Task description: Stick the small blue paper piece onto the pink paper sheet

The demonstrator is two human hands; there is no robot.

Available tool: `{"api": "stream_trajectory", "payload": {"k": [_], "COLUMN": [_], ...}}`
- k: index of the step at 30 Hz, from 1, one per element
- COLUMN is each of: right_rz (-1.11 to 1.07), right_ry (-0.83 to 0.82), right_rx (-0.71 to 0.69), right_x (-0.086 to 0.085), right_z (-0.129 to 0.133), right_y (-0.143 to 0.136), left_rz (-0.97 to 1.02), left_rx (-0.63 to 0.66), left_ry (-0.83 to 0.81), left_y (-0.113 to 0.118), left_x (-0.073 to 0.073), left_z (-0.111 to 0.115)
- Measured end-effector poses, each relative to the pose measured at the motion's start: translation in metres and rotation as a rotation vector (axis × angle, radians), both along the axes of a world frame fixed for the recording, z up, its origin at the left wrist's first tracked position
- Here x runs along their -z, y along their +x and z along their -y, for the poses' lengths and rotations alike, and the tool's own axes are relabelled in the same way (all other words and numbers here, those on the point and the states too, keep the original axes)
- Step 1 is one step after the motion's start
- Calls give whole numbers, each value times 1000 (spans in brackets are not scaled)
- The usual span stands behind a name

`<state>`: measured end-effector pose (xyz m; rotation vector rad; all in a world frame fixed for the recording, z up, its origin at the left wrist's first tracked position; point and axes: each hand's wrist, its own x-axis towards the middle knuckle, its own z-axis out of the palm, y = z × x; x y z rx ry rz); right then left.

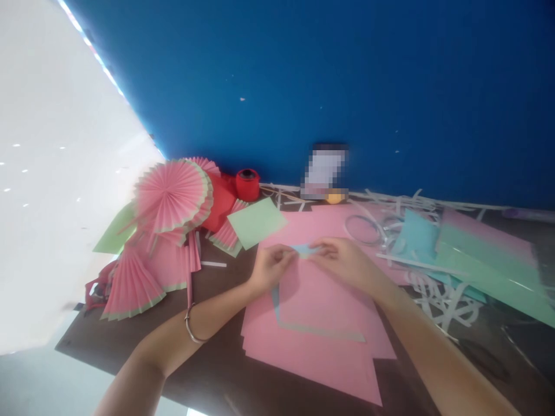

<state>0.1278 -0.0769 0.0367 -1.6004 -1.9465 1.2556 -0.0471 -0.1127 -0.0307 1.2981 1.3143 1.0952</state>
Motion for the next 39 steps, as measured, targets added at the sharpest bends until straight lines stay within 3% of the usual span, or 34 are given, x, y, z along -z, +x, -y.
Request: {"api": "stream_trajectory", "payload": {"k": [6,10,12,14,20,25,32,39], "right_rz": [59,59,37,12,70,156,116,119], "right_ry": [10,-74,-106,-113,-111,-101,-124,-137], "right_rx": [-22,-5,14,28,14,-56,-14,-54], "right_x": [-5,-1,2,5,4,7,23,23], "right_z": [-4,-11,-14,-17,-24,-27,-29,-32], "right_y": [5,9,10,9,3,9,25,27], "left_rz": [-144,-432,-612,-777,-1065,-1094,-1140,-1145], "left_rx": [8,-48,75,222,388,417,413,429], "left_ry": [104,505,701,769,601,562,611,613], "left_y": [-3,-7,-7,-5,2,0,1,0], "left_x": [-4,-1,4,10,10,7,11,8], "left_z": [0,2,2,4,10,13,13,13]}}
